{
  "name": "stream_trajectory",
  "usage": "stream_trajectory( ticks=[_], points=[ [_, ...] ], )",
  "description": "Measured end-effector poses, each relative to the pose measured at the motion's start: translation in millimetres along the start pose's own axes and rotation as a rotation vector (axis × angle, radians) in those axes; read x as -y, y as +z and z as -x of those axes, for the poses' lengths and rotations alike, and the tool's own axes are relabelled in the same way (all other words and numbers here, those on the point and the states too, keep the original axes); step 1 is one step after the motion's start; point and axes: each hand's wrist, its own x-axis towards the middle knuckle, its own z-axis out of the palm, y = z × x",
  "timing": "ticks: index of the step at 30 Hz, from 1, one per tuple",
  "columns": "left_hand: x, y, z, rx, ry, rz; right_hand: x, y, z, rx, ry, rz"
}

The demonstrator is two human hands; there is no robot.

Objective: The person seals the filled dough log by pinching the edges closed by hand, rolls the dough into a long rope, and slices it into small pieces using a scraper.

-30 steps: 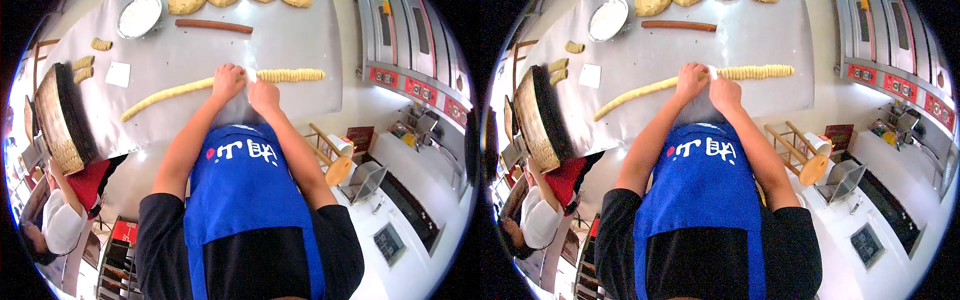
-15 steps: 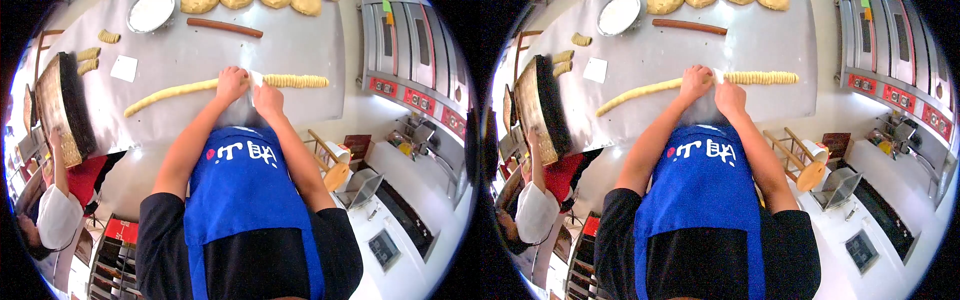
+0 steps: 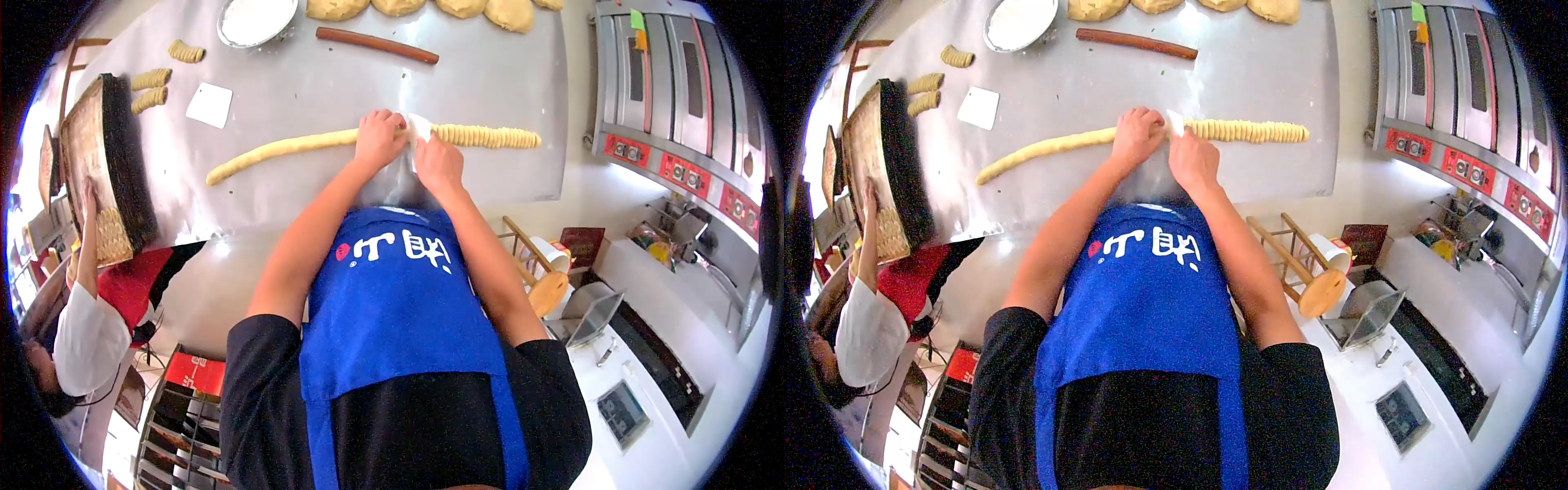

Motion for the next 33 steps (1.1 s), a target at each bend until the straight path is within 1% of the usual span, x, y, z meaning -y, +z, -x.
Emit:
stream_trajectory(
  ticks=[1,5,7,9,11,12,14,15,17,18,21,23,24,26,27,29,30,32,33],
  points=[
    [-0.3,0.3,-1.1,0.009,-0.001,-0.016,3.4,-1.5,2.5,0.014,-0.042,0.010],
    [-3.6,-2.4,-1.3,0.010,0.018,-0.048,22.8,7.8,-14.1,0.093,-0.031,0.088],
    [3.4,1.0,1.6,0.032,0.010,-0.040,25.2,19.5,-17.7,0.014,-0.006,0.056],
    [7.7,1.1,-5.8,0.025,0.011,-0.028,21.6,18.0,-21.5,0.013,0.027,0.045],
    [10.2,-1.0,-1.4,-0.007,-0.091,0.083,14.1,12.7,-16.3,0.019,0.066,0.036],
    [9.6,-5.0,-1.3,-0.012,-0.087,0.085,11.5,5.7,-11.2,-0.004,0.035,0.002],
    [8.6,-9.3,1.4,0.029,-0.029,-0.030,8.2,0.5,-4.8,-0.041,-0.029,-0.040],
    [6.7,-10.3,0.9,0.028,-0.039,-0.024,11.6,-2.3,-4.8,-0.031,-0.033,-0.033],
    [2.7,-11.3,-1.1,0.067,-0.076,-0.046,21.4,-3.9,-4.8,0.073,-0.069,0.078],
    [2.3,-10.0,-1.4,0.070,-0.080,-0.044,24.3,2.1,-9.4,0.079,-0.069,0.078],
    [6.4,-8.0,4.9,0.027,-0.055,-0.034,26.7,24.7,-14.4,0.059,-0.039,0.080],
    [11.7,-5.4,1.0,0.022,-0.071,-0.019,24.4,29.1,-20.4,-0.007,0.008,0.032],
    [12.2,-5.7,1.8,0.014,-0.067,-0.018,21.8,24.2,-19.9,-0.013,0.003,0.035],
    [16.1,-7.4,4.5,-0.092,-0.032,0.014,13.7,13.6,-14.1,-0.021,-0.009,-0.044],
    [15.2,-11.4,2.9,-0.100,-0.035,0.016,15.3,7.3,-10.6,-0.022,-0.015,-0.039],
    [12.9,-16.2,8.1,-0.040,0.008,-0.037,17.8,-1.6,0.1,-0.040,-0.075,-0.056],
    [12.4,-14.9,10.6,-0.037,-0.002,-0.032,20.8,-0.8,1.1,-0.028,-0.075,-0.052],
    [11.7,-12.7,7.2,0.015,-0.042,-0.055,31.4,5.5,-5.4,0.104,-0.091,0.113],
    [11.4,-13.1,5.8,0.020,-0.044,-0.058,33.9,13.2,-11.0,0.108,-0.090,0.108]
  ],
)
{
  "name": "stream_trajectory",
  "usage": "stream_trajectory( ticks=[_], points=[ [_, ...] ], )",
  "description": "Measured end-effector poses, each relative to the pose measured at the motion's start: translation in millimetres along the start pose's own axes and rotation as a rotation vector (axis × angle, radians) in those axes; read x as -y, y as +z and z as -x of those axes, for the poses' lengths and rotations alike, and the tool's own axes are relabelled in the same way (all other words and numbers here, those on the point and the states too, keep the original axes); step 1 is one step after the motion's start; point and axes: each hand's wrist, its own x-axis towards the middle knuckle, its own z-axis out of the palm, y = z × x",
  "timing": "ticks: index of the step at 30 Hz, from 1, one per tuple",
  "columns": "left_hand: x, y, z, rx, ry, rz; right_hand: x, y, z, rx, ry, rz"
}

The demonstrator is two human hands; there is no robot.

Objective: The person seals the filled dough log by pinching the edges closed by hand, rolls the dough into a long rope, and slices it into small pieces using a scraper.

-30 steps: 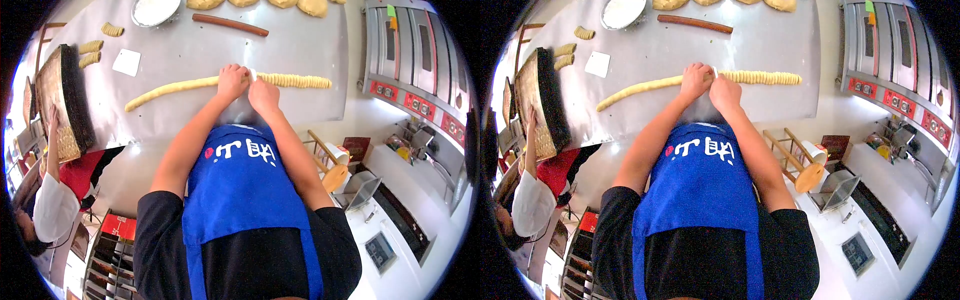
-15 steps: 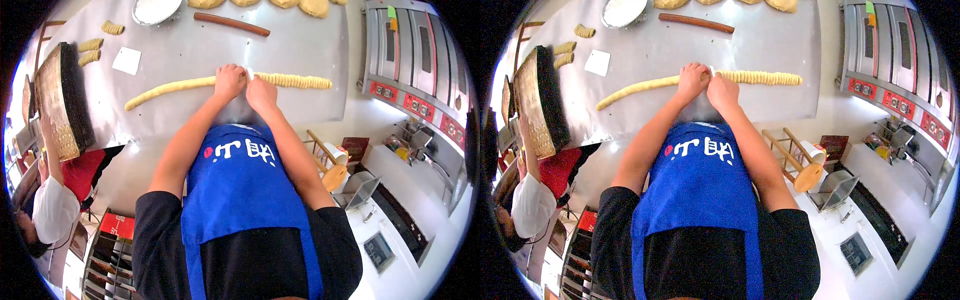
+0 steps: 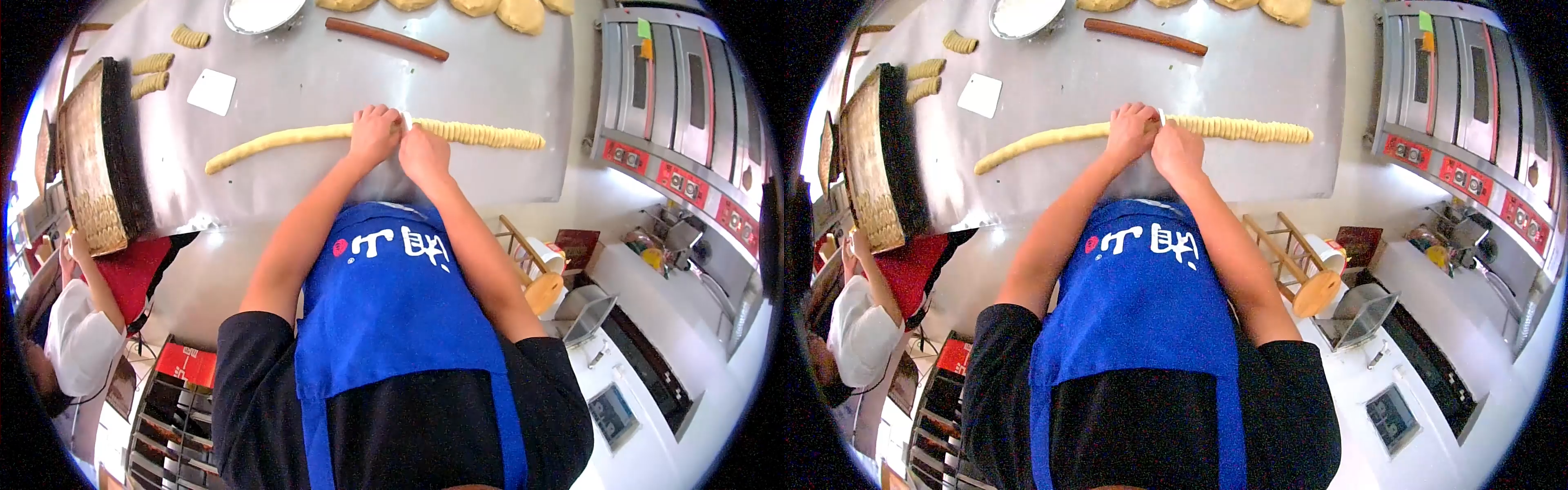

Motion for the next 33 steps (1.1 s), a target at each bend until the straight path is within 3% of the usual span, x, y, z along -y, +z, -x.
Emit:
stream_trajectory(
  ticks=[8,9,16,19,22,25,28,33],
  points=[
    [8.0,-6.5,1.4,-0.101,0.004,0.048,-9.5,4.1,-1.1,-0.091,0.107,-0.138],
    [10.4,-11.5,1.7,-0.001,0.009,-0.010,-7.3,-1.7,6.4,-0.150,0.065,-0.183],
    [13.8,-11.6,4.9,-0.005,0.041,-0.011,21.8,5.0,-1.1,0.024,0.034,-0.012],
    [21.1,-7.6,3.2,-0.003,0.055,-0.049,28.6,17.1,-8.8,-0.096,0.059,-0.012],
    [20.3,-11.0,3.9,-0.075,0.035,0.152,19.4,9.6,-2.8,-0.121,0.133,-0.059],
    [22.2,-18.6,7.8,-0.008,0.063,-0.031,16.0,-1.3,11.6,-0.171,0.093,-0.108],
    [22.2,-17.0,9.2,0.018,0.051,-0.018,23.3,-5.0,11.4,-0.023,0.025,-0.019],
    [26.6,-15.4,8.3,0.031,0.044,-0.040,39.2,22.0,-4.6,-0.065,0.043,-0.008]
  ],
)
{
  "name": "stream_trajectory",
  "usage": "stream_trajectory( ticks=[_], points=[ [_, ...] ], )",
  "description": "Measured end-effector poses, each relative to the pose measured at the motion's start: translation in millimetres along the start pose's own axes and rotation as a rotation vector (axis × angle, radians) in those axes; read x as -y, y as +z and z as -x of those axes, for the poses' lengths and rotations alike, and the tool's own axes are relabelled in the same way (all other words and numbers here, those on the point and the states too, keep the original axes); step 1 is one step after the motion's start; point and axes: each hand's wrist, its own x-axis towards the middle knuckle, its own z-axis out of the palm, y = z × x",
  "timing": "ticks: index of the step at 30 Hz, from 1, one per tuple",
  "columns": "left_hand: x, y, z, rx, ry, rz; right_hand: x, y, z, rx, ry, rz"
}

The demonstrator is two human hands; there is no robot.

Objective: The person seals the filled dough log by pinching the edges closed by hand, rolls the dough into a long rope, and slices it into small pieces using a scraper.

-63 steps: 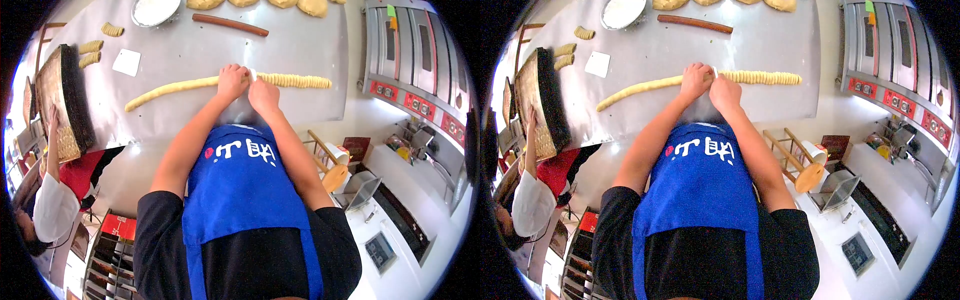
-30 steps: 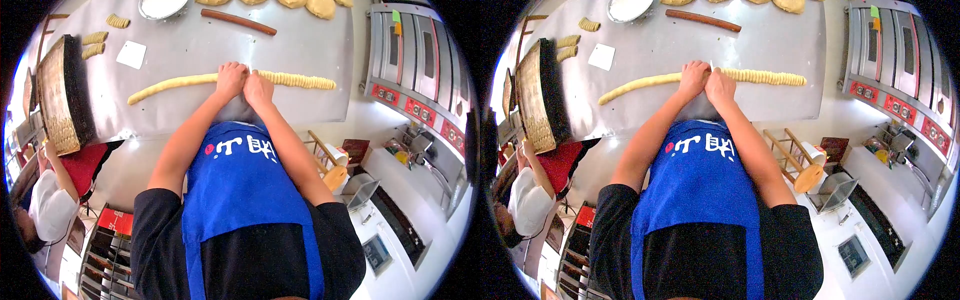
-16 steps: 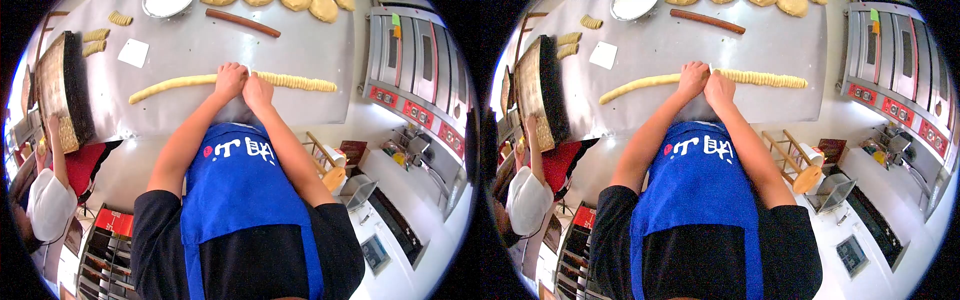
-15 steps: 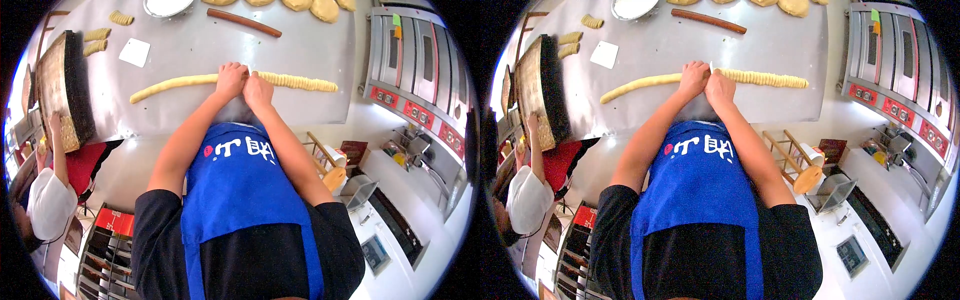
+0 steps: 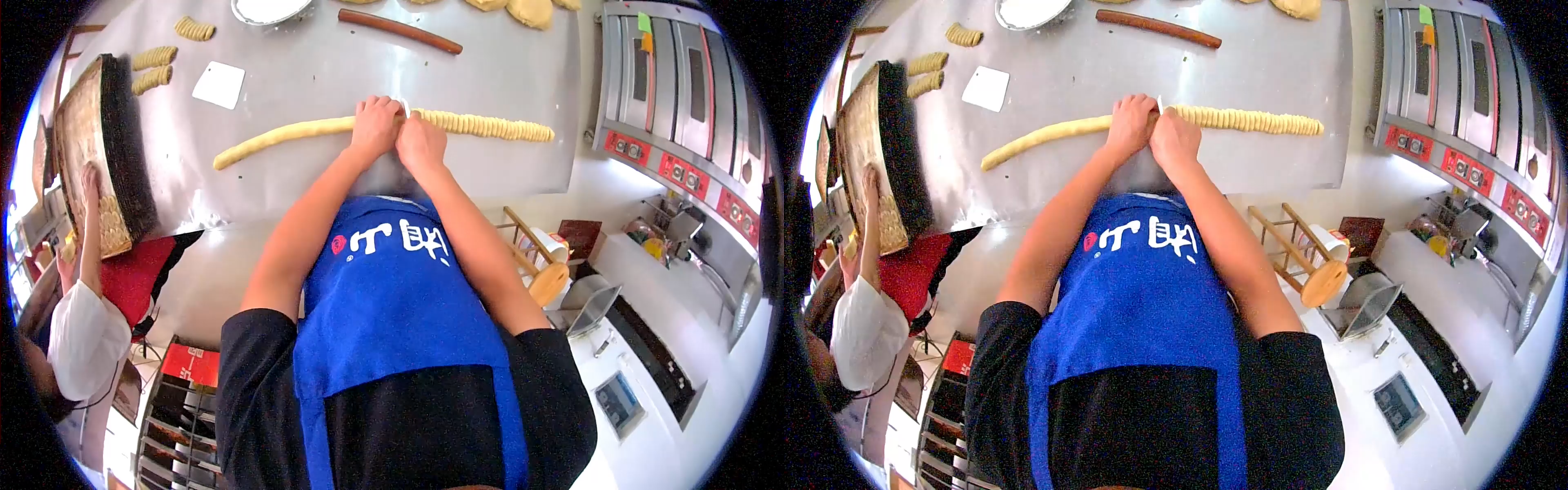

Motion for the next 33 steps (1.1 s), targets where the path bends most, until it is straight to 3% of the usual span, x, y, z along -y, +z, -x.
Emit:
stream_trajectory(
  ticks=[6,13,19,21,23,27,33],
  points=[
    [9.9,-2.2,5.6,-0.174,0.120,0.102,-9.5,-10.0,7.7,-0.072,0.083,-0.068],
    [7.1,-7.6,3.2,-0.016,0.034,0.037,2.7,-4.3,4.1,-0.008,-0.030,-0.023],
    [14.5,-3.7,0.2,-0.057,0.073,0.048,-2.3,9.7,-2.8,-0.030,0.044,-0.014],
    [14.5,-5.3,5.5,-0.133,-0.006,0.115,-5.9,-0.4,2.8,-0.002,0.030,-0.016],
    [14.2,-11.3,5.9,-0.118,-0.006,0.086,-1.6,-14.3,16.1,-0.112,0.041,-0.141],
    [10.8,-15.6,9.9,-0.088,0.015,0.072,10.0,-16.8,11.4,0.078,0.016,-0.061],
    [18.7,-14.8,11.3,-0.109,0.082,0.002,14.1,15.5,-7.6,-0.049,0.064,-0.049]
  ],
)
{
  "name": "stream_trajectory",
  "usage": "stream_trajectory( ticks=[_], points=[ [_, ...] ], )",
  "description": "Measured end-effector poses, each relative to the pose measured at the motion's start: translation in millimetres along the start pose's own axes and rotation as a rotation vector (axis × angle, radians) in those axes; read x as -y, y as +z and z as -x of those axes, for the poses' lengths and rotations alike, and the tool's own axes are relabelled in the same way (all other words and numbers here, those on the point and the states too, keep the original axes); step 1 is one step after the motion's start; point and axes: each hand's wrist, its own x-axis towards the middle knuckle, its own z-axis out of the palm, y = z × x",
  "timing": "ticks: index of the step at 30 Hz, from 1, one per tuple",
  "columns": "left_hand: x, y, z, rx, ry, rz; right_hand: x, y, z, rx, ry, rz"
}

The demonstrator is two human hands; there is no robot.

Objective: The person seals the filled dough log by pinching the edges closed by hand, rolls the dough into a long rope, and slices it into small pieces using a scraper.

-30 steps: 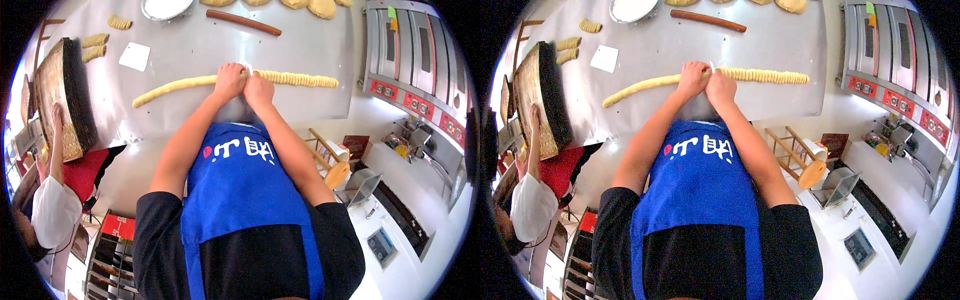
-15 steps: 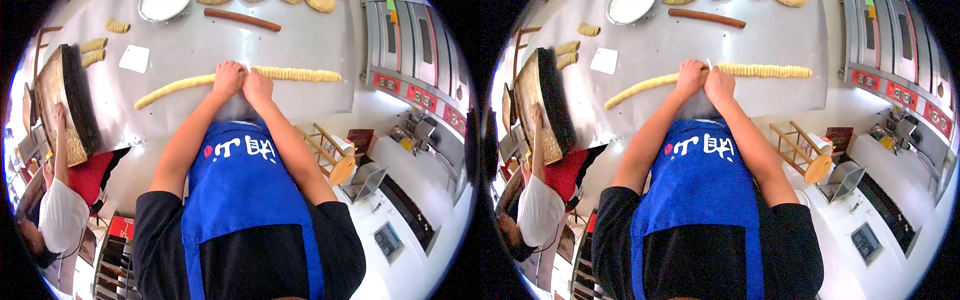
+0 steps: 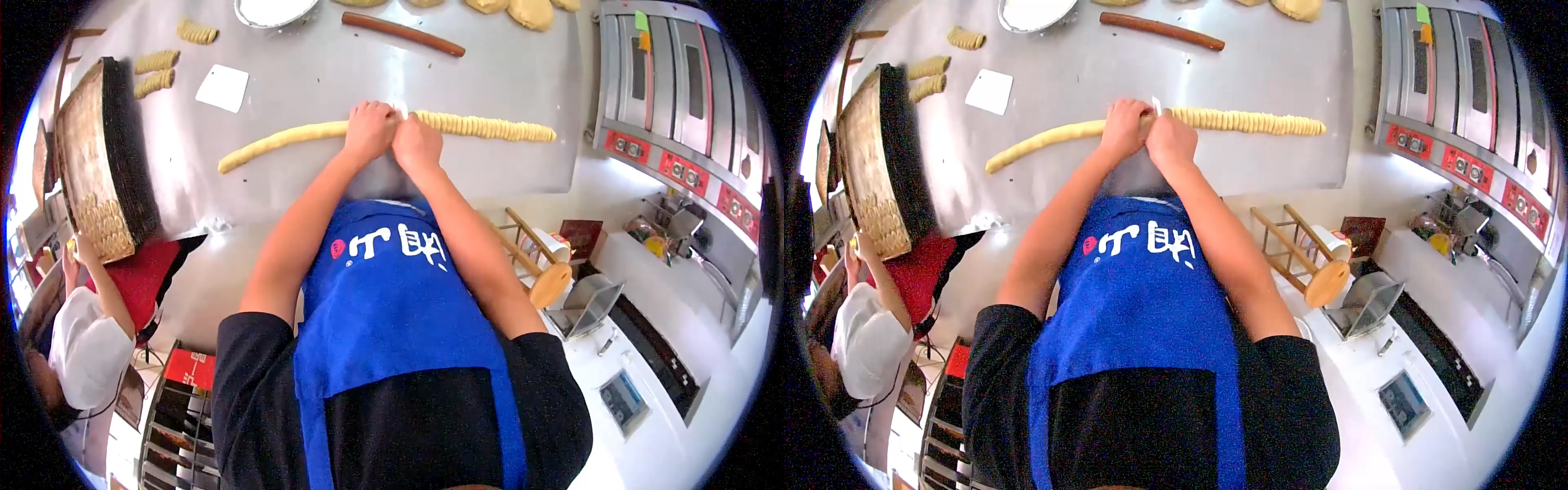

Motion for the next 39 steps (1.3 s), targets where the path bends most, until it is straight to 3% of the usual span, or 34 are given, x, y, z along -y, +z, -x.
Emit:
stream_trajectory(
  ticks=[3,6,10,12,16,18,22,26,28,32,34,36,39],
  points=[
    [8.9,3.2,0.8,-0.003,-0.109,0.142,-3.2,-25.5,9.0,0.016,0.021,-0.075],
    [7.6,-3.6,4.0,0.042,-0.071,0.082,3.0,-40.2,19.8,0.060,-0.068,-0.070],
    [7.0,-5.4,3.6,0.033,-0.087,0.060,11.1,-14.5,8.2,0.119,-0.091,0.011],
    [10.0,-4.6,5.7,0.027,-0.067,0.088,12.4,1.6,7.5,-0.010,-0.049,0.001],
    [10.4,-7.7,3.9,-0.072,-0.058,0.175,0.2,-11.2,3.0,0.028,-0.007,-0.075],
    [10.2,-13.1,9.8,-0.015,-0.074,0.054,-3.6,-21.5,15.7,-0.058,-0.103,-0.162],
    [11.0,-13.6,11.7,0.016,-0.075,0.060,5.9,-16.9,16.8,0.043,-0.180,-0.004],
    [12.9,-13.9,13.9,0.044,-0.092,0.065,15.0,10.6,12.4,0.033,-0.143,0.011],
    [19.0,-12.1,8.2,0.055,-0.081,0.042,17.2,12.0,7.1,-0.065,-0.126,-0.047],
    [6.0,-24.4,15.9,-0.007,-0.011,0.031,-12.0,0.0,11.1,-0.029,-0.053,-0.202],
    [1.3,-34.8,17.2,-0.040,-0.009,0.005,-46.0,-10.2,31.1,-0.192,-0.078,-0.393],
    [1.7,-41.7,21.0,0.131,0.014,-0.161,-68.4,-28.9,49.8,-0.289,0.000,-0.553],
    [6.4,-40.0,16.9,0.190,0.072,-0.215,-110.5,-36.6,66.5,-0.381,0.168,-0.634]
  ],
)
